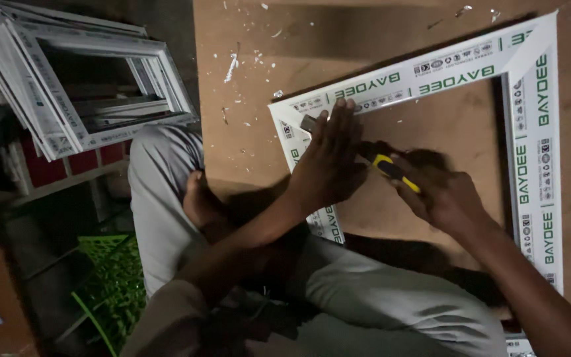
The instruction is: The person sits on the floor at a low workbench and files the edges of a white uPVC window frame using a hand file. They hold the frame steady, file along its edges and corners, and rotate the frame to file different sides.
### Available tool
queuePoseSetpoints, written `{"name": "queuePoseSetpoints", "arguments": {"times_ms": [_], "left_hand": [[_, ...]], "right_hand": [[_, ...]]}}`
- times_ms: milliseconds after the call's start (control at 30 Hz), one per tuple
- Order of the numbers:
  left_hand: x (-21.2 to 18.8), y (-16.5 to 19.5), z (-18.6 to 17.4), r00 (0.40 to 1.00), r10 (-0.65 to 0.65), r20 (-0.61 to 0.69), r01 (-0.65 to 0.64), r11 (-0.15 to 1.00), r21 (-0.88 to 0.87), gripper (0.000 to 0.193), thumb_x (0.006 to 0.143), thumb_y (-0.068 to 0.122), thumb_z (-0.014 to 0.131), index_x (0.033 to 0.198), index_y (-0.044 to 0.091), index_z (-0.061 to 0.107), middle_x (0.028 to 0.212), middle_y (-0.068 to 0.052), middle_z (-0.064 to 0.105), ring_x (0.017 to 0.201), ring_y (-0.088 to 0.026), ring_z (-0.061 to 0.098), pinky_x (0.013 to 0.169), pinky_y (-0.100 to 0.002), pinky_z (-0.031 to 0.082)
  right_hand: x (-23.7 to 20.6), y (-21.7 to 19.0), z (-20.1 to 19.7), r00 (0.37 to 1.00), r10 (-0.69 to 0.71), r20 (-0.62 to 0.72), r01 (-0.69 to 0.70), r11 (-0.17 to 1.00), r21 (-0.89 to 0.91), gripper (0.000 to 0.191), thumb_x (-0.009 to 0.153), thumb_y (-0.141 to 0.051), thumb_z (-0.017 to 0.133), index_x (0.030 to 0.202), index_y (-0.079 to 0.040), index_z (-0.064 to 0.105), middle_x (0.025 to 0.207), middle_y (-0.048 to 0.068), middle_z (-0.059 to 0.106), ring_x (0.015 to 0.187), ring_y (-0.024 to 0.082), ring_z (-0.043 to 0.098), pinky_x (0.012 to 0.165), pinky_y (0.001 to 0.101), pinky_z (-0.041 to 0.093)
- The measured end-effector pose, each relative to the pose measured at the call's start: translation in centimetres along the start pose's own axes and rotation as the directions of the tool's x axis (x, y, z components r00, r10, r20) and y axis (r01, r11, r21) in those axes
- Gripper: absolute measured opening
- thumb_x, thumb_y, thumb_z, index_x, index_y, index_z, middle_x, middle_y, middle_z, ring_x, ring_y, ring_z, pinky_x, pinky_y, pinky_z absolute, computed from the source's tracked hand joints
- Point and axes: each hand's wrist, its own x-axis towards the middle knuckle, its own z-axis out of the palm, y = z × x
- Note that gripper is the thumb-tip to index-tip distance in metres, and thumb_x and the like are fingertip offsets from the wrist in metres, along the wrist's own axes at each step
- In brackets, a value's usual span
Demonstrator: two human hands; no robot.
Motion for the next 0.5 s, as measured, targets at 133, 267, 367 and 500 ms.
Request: {"name": "queuePoseSetpoints", "arguments": {"times_ms": [133, 267, 367, 500], "left_hand": [[0.1, -0.1, -0.2, 0.976, -0.2, -0.085, 0.183, 0.968, -0.174, 0.064, 0.09, 0.024, 0.074, 0.141, 0.0, 0.046, 0.164, -0.036, 0.021, 0.158, -0.05, 0.018, 0.132, -0.058, 0.02], [0.4, -0.6, -0.7, 0.948, -0.195, -0.251, 0.155, 0.973, -0.17, 0.084, 0.086, 0.02, 0.074, 0.151, -0.011, 0.031, 0.163, -0.036, 0.019, 0.156, -0.054, 0.018, 0.128, -0.064, 0.014], [0.3, -0.8, -0.7, 0.988, -0.108, -0.112, 0.092, 0.987, -0.135, 0.081, 0.089, 0.024, 0.073, 0.153, -0.008, 0.035, 0.165, -0.031, 0.024, 0.157, -0.05, 0.023, 0.13, -0.064, 0.018], [0.0, -0.9, -0.7, 0.997, 0.069, 0.029, -0.071, 0.995, 0.073, 0.072, 0.092, 0.029, 0.068, 0.152, -0.001, 0.044, 0.166, -0.027, 0.028, 0.158, -0.044, 0.025, 0.131, -0.061, 0.019]], "right_hand": [[5.7, -2.9, 1.1, 0.998, -0.055, 0.011, 0.055, 0.998, 0.043, 0.051, 0.095, -0.03, 0.064, 0.145, -0.022, 0.058, 0.122, 0.016, 0.072, 0.11, 0.038, 0.066, 0.08, 0.0477, 0.058], [10.7, -4.2, 1.8, 0.891, 0.163, 0.423, -0.107, 0.982, -0.154, 0.056, 0.099, -0.044, 0.06, 0.152, -0.034, 0.05, 0.113, 0.009, 0.07, 0.11, 0.031, 0.065, 0.086, 0.0463, 0.057], [7.6, -3.0, 0.8, 1.0, -0.015, -0.002, 0.015, 0.997, 0.078, 0.053, 0.093, -0.032, 0.064, 0.144, -0.021, 0.059, 0.121, 0.013, 0.072, 0.112, 0.038, 0.065, 0.079, 0.0491, 0.058], [0.1, -0.6, -0.1, 0.995, 0.054, -0.079, -0.053, 0.998, 0.022, 0.044, 0.091, -0.03, 0.072, 0.134, -0.021, 0.067, 0.103, 0.012, 0.076, 0.077, 0.029, 0.07, 0.061, 0.0404, 0.056]]}}
